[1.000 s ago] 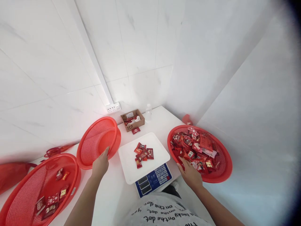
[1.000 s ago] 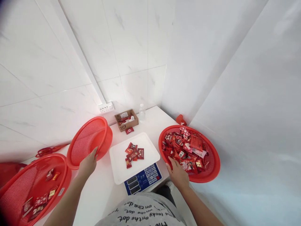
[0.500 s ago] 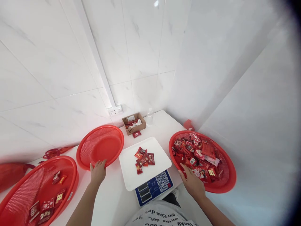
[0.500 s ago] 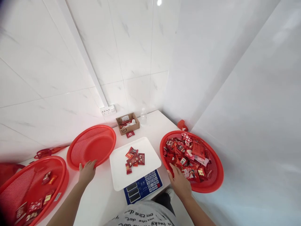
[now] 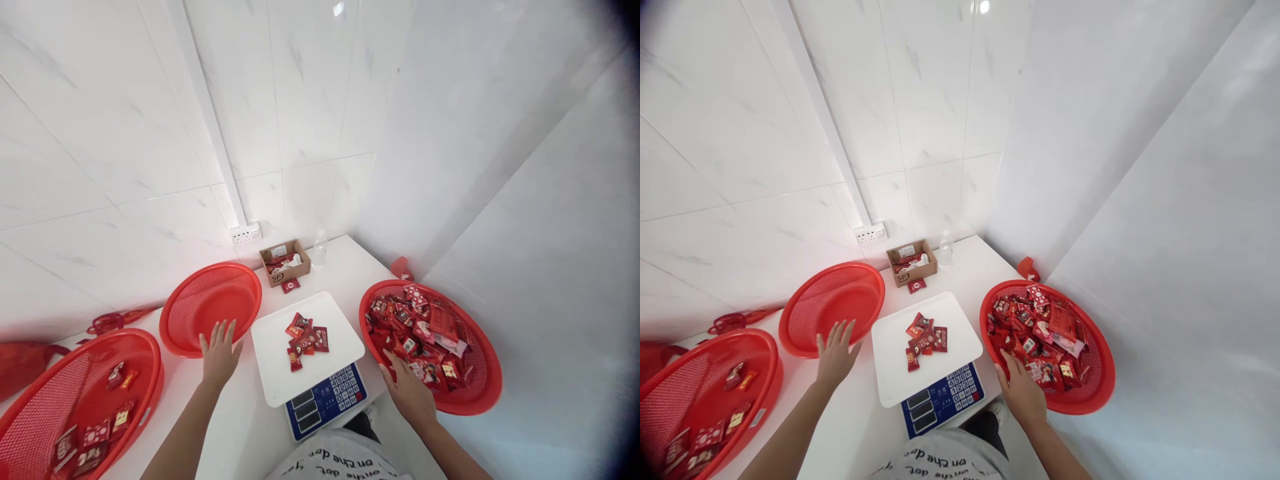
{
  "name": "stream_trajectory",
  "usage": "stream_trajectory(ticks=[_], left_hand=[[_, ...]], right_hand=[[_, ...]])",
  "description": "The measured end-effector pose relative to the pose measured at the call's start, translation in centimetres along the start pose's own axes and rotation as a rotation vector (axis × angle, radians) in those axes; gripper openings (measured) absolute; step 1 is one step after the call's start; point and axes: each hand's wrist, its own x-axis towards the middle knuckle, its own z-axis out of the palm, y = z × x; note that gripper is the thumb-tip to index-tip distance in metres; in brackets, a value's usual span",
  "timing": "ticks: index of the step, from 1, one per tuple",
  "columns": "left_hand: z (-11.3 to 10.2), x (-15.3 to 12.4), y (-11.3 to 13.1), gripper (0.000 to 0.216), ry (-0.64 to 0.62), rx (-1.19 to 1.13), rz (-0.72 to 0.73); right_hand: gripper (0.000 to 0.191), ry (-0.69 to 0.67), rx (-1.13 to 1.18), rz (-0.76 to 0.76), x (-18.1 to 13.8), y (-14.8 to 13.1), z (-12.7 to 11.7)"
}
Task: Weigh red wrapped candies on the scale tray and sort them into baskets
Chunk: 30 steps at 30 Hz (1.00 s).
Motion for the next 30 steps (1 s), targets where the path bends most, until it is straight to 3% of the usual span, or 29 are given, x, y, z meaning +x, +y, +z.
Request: stream_trajectory(ticks=[3, 6, 10, 13, 22, 26, 30], left_hand=[[0.3, -0.4, 3.6, 0.055, 0.058, -0.150, 0.183], [0.9, -0.7, 8.1, 0.060, -0.045, -0.290, 0.317], [2.1, -0.3, 13.3, 0.070, -0.166, -0.367, 0.367], [3.1, 0.2, 15.4, 0.073, -0.219, -0.342, 0.374], [3.3, 1.7, 16.1, 0.034, -0.200, -0.391, 0.421], [3.3, 2.6, 15.9, 0.017, -0.188, -0.454, 0.334], [2.5, 3.8, 15.0, 0.013, -0.095, -0.539, 0.180]], right_hand=[[0.055, -0.007, 0.012, 0.000, 0.0, -0.1, 0.0], [0.055, -0.010, 0.027, 0.002, 0.0, 0.0, 0.0], [0.054, -0.002, 0.023, 0.004, 0.1, 0.1, 0.1], [0.053, 0.005, 0.013, 0.005, 0.1, 0.1, 0.1], [0.051, 0.011, 0.030, 0.005, 0.3, 0.5, 0.6], [0.051, 0.019, 0.032, -0.008, 0.3, 0.5, 0.6], [0.051, 0.028, 0.019, -0.006, 0.3, 0.4, 0.5]])
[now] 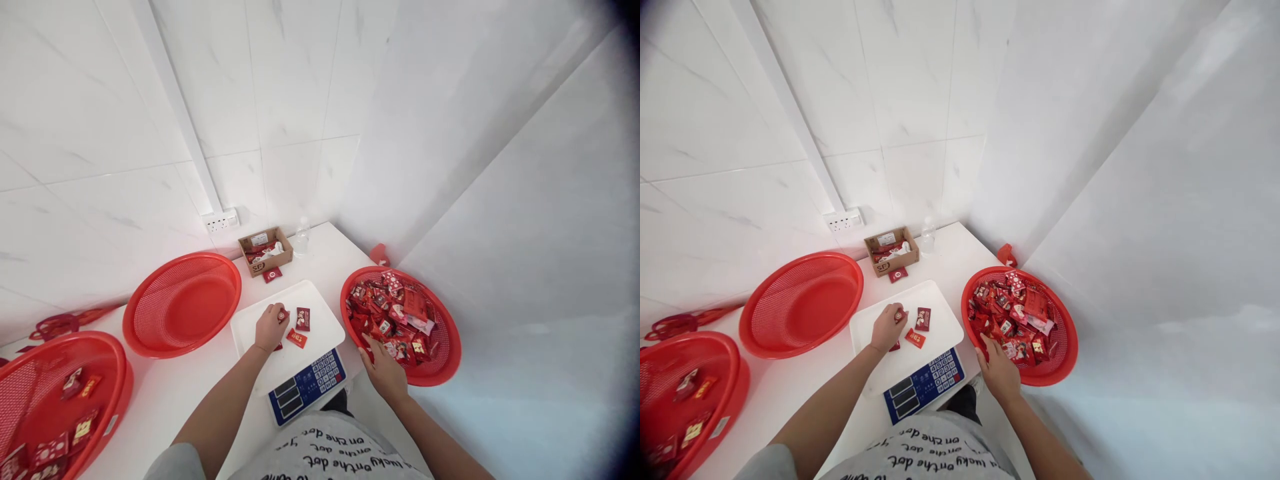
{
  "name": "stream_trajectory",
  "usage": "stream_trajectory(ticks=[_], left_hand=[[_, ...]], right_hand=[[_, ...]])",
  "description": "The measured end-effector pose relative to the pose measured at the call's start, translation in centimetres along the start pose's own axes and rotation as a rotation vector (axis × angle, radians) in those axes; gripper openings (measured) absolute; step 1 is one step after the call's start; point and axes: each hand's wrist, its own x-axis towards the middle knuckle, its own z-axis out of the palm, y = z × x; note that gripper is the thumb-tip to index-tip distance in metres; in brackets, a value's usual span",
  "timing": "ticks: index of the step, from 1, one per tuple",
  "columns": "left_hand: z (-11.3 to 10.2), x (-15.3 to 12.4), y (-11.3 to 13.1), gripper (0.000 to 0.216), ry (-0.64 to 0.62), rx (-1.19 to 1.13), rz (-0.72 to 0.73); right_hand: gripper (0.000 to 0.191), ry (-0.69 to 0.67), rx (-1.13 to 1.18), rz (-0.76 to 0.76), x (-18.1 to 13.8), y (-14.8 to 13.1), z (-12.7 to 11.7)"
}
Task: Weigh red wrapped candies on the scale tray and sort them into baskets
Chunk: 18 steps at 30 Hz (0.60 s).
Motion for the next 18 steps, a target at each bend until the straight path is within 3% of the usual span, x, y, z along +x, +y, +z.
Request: stream_trajectory(ticks=[3, 8, 12, 15, 18], left_hand=[[-2.6, 1.0, -1.1, 0.014, 0.128, -0.041, -0.073], [-8.7, 2.0, -4.9, 0.017, 0.315, -0.024, -0.203], [-12.1, 1.8, -8.4, 0.026, 0.288, 0.085, -0.366], [-12.2, 1.4, -9.9, 0.044, 0.263, 0.224, -0.379], [-10.0, 0.2, -9.3, 0.053, 0.294, 0.330, -0.186]], right_hand=[[0.051, -0.001, -0.007, -0.004, 0.0, -0.1, -0.1], [0.051, 0.002, -0.027, -0.008, -0.1, -0.3, -0.2], [0.051, 0.008, -0.053, 0.004, -0.2, -0.4, -0.2], [0.051, 0.006, -0.062, 0.013, -0.2, -0.5, -0.2], [0.051, 0.003, -0.055, 0.012, -0.2, -0.5, -0.2]])
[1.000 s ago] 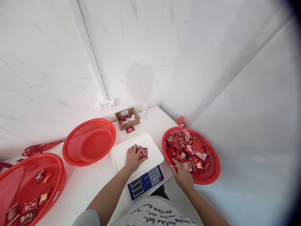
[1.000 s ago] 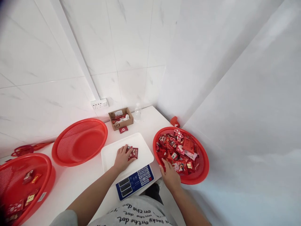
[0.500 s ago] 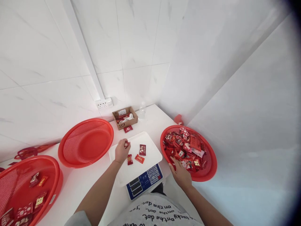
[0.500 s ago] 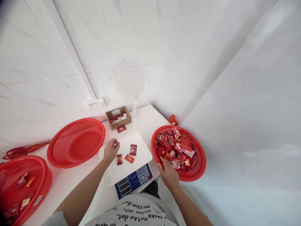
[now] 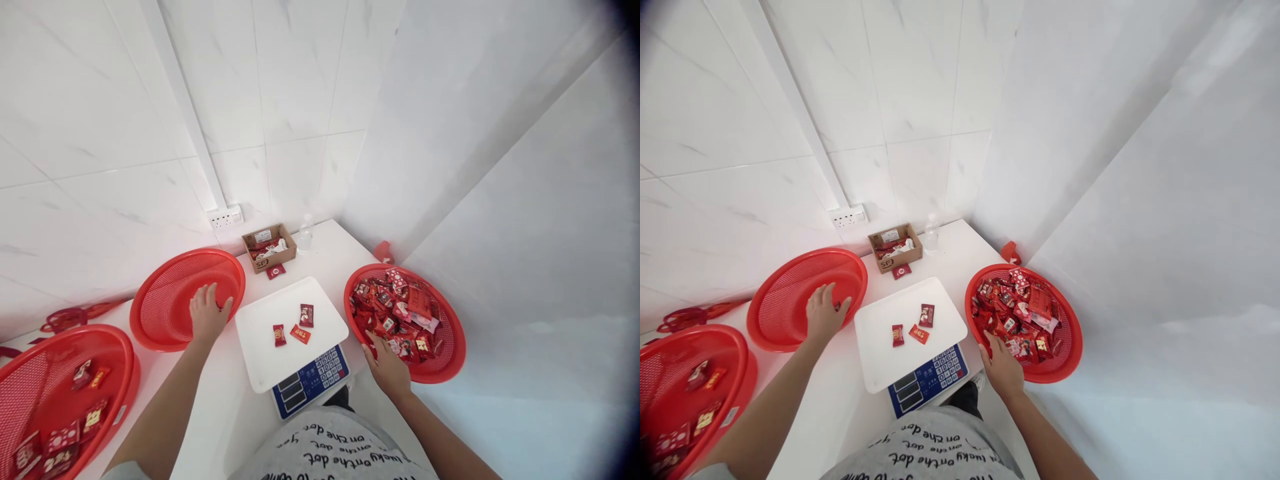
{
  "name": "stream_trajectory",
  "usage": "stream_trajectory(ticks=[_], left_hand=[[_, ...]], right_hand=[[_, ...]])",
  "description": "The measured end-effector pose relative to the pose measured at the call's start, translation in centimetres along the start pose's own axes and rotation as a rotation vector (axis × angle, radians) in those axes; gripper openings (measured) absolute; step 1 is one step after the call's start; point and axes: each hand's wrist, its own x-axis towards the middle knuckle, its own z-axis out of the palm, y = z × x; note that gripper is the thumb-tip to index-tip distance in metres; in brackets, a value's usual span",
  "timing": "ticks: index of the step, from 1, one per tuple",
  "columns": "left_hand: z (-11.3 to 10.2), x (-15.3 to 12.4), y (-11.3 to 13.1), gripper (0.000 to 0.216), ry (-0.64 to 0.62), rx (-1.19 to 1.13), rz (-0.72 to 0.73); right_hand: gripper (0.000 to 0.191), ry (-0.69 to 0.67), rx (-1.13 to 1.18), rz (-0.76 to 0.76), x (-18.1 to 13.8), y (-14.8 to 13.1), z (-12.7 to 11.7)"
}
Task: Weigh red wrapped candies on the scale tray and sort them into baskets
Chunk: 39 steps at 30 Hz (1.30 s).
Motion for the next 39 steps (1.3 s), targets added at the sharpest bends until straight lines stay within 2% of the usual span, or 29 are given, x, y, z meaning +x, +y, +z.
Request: stream_trajectory(ticks=[2, 6, 8, 12, 15, 18, 23, 29, 33, 39], left_hand=[[1.3, -2.1, 1.8, 0.052, -0.074, -0.053, 0.216], [3.9, -6.4, 6.5, 0.061, -0.466, -0.173, 0.641], [5.1, -7.4, 8.7, 0.068, -0.557, -0.177, 0.700], [7.1, -7.0, 12.3, 0.073, -0.573, -0.192, 0.725], [7.9, -6.3, 14.1, 0.061, -0.556, -0.216, 0.782], [8.1, -6.1, 14.9, 0.041, -0.503, -0.214, 0.766], [7.9, -6.4, 14.9, 0.027, -0.500, -0.185, 0.699], [7.7, -5.9, 13.7, 0.027, -0.493, -0.160, 0.540], [5.7, -3.9, 10.8, 0.028, -0.418, -0.145, 0.374], [0.9, 1.2, 4.1, 0.034, -0.273, -0.069, 0.116]], right_hand=[[0.051, -0.001, 0.003, 0.001, 0.0, -0.1, 0.0], [0.051, 0.002, 0.004, 0.006, 0.0, -0.2, -0.2], [0.051, -0.003, 0.010, 0.008, -0.1, -0.2, -0.3], [0.051, -0.033, 0.031, 0.017, -0.1, -0.3, -0.5], [0.051, -0.033, 0.041, 0.021, -0.1, -0.2, -0.5], [0.051, -0.023, 0.044, 0.011, 0.0, -0.1, -0.4], [0.051, -0.018, 0.027, 0.007, 0.0, -0.1, -0.3], [0.052, -0.027, 0.046, 0.003, 0.0, -0.1, -0.4], [0.052, -0.022, 0.059, 0.001, 0.0, 0.0, -0.4], [0.052, -0.020, 0.046, 0.000, 0.0, -0.1, -0.3]])
